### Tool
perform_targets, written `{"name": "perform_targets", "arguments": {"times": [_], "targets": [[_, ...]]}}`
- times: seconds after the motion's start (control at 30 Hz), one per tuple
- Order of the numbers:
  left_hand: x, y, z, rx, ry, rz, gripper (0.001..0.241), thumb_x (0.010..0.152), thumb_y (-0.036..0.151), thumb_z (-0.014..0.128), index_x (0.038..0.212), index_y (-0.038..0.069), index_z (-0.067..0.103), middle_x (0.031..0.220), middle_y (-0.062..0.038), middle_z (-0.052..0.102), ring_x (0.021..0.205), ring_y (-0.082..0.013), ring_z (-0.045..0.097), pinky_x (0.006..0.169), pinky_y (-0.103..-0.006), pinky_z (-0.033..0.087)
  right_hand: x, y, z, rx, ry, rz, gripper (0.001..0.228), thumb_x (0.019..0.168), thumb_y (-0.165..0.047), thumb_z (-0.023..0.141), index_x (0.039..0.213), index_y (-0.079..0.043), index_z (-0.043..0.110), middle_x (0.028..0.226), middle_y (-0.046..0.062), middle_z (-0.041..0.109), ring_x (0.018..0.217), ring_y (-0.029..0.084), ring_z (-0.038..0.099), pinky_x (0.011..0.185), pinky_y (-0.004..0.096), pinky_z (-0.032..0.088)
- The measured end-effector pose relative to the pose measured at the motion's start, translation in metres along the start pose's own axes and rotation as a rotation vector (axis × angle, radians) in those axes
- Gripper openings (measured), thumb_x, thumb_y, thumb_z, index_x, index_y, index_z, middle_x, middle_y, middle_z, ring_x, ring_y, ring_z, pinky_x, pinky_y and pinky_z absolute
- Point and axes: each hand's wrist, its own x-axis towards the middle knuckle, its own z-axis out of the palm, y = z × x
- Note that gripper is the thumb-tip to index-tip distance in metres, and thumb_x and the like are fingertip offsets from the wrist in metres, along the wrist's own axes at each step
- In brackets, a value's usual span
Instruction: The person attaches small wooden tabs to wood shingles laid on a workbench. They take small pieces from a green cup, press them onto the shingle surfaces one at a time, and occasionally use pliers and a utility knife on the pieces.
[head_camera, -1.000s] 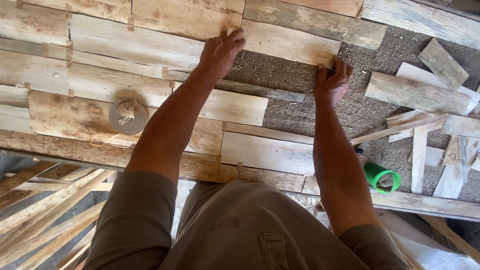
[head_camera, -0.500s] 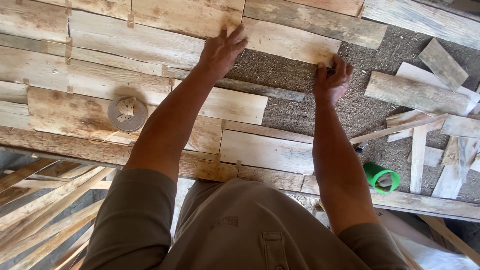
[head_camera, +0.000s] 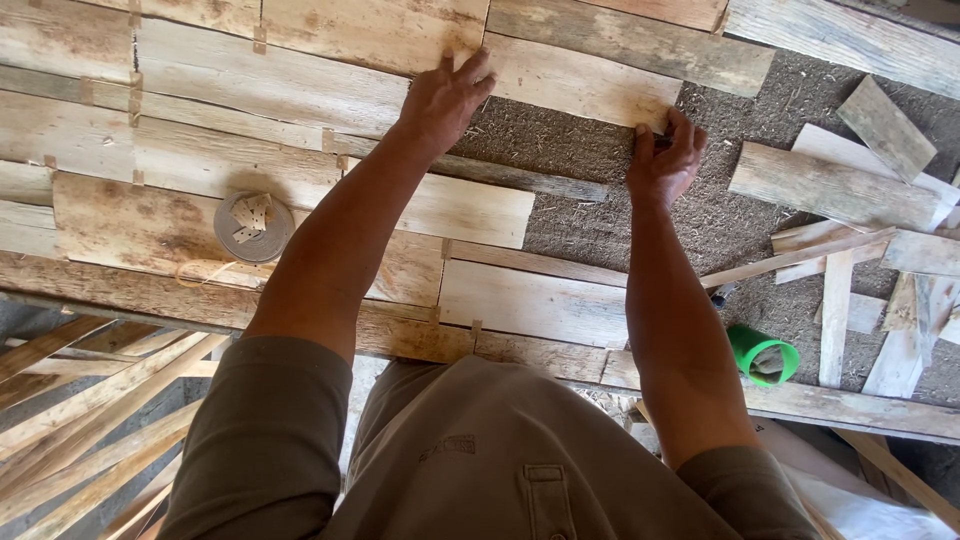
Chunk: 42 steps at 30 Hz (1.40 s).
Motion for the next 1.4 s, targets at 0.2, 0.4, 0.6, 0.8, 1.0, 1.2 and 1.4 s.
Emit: {"name": "perform_targets", "arguments": {"times": [0.2, 0.4, 0.6, 0.8, 1.0, 1.2, 1.4], "targets": [[-0.003, 0.001, -0.003, -0.013, -0.011, 0.001, 0.072, 0.099, 0.005, 0.061, 0.162, 0.029, 0.035, 0.172, -0.003, 0.012, 0.144, -0.0477, 0.036, 0.053, -0.0279, 0.059, 0.000, 0.013, 0.008, 0.027, 0.013, -0.024, 0.041, 0.085, -0.025, 0.091, 0.120, -0.023, 0.070, 0.114, 0.002, 0.063, 0.095, 0.018, 0.066, 0.076, 0.034, 0.066], [-0.008, 0.005, -0.013, -0.061, 0.023, -0.014, 0.071, 0.095, 0.003, 0.061, 0.159, 0.024, 0.039, 0.169, -0.004, 0.015, 0.143, -0.0497, 0.035, 0.050, -0.0280, 0.061, 0.002, 0.010, 0.005, -0.010, 0.025, -0.042, 0.038, 0.083, -0.027, 0.092, 0.115, -0.023, 0.072, 0.111, 0.003, 0.063, 0.091, 0.019, 0.066, 0.074, 0.035, 0.066], [-0.001, 0.004, 0.034, -0.264, 0.269, -0.044, 0.050, 0.106, 0.006, 0.059, 0.151, 0.027, 0.055, 0.173, -0.012, 0.018, 0.145, -0.0499, 0.037, 0.067, -0.0303, 0.063, 0.001, 0.010, 0.006, -0.036, 0.014, -0.049, 0.038, 0.084, -0.028, 0.092, 0.115, -0.023, 0.072, 0.111, 0.004, 0.062, 0.090, 0.020, 0.067, 0.069, 0.037, 0.065], [-0.009, 0.011, 0.017, -0.316, 0.181, -0.124, 0.072, 0.095, -0.008, 0.059, 0.155, 0.031, 0.048, 0.171, -0.009, 0.017, 0.151, -0.0463, 0.028, 0.063, -0.0256, 0.064, 0.002, 0.013, 0.006, -0.020, 0.018, -0.089, 0.038, 0.086, -0.028, 0.091, 0.117, -0.020, 0.071, 0.113, 0.006, 0.061, 0.091, 0.021, 0.068, 0.069, 0.038, 0.065], [-0.014, 0.023, -0.003, -0.229, 0.142, -0.140, 0.077, 0.090, -0.003, 0.066, 0.159, 0.023, 0.043, 0.170, -0.016, 0.015, 0.148, -0.0522, 0.025, 0.082, -0.0360, 0.063, 0.004, 0.022, 0.012, -0.083, 0.012, -0.115, 0.040, 0.085, -0.029, 0.092, 0.117, -0.019, 0.070, 0.113, 0.008, 0.057, 0.091, 0.024, 0.064, 0.068, 0.040, 0.064], [0.021, 0.043, 0.059, -0.117, 0.343, -0.158, 0.047, 0.102, 0.003, 0.066, 0.145, -0.010, 0.053, 0.162, -0.034, 0.031, 0.147, -0.0568, 0.033, 0.125, -0.0592, 0.032, 0.007, 0.020, 0.012, -0.077, -0.037, -0.014, 0.041, 0.085, -0.031, 0.089, 0.118, -0.021, 0.067, 0.114, 0.006, 0.057, 0.092, 0.022, 0.064, 0.069, 0.040, 0.063], [0.027, 0.082, 0.064, -0.200, 0.581, -0.288, 0.065, 0.099, 0.020, 0.071, 0.141, -0.022, 0.045, 0.155, -0.038, 0.032, 0.145, -0.0514, 0.034, 0.124, -0.0546, 0.031, 0.007, 0.022, 0.012, -0.073, -0.037, -0.005, 0.043, 0.085, -0.031, 0.089, 0.120, -0.021, 0.066, 0.115, 0.006, 0.057, 0.092, 0.022, 0.063, 0.068, 0.039, 0.062]]}}
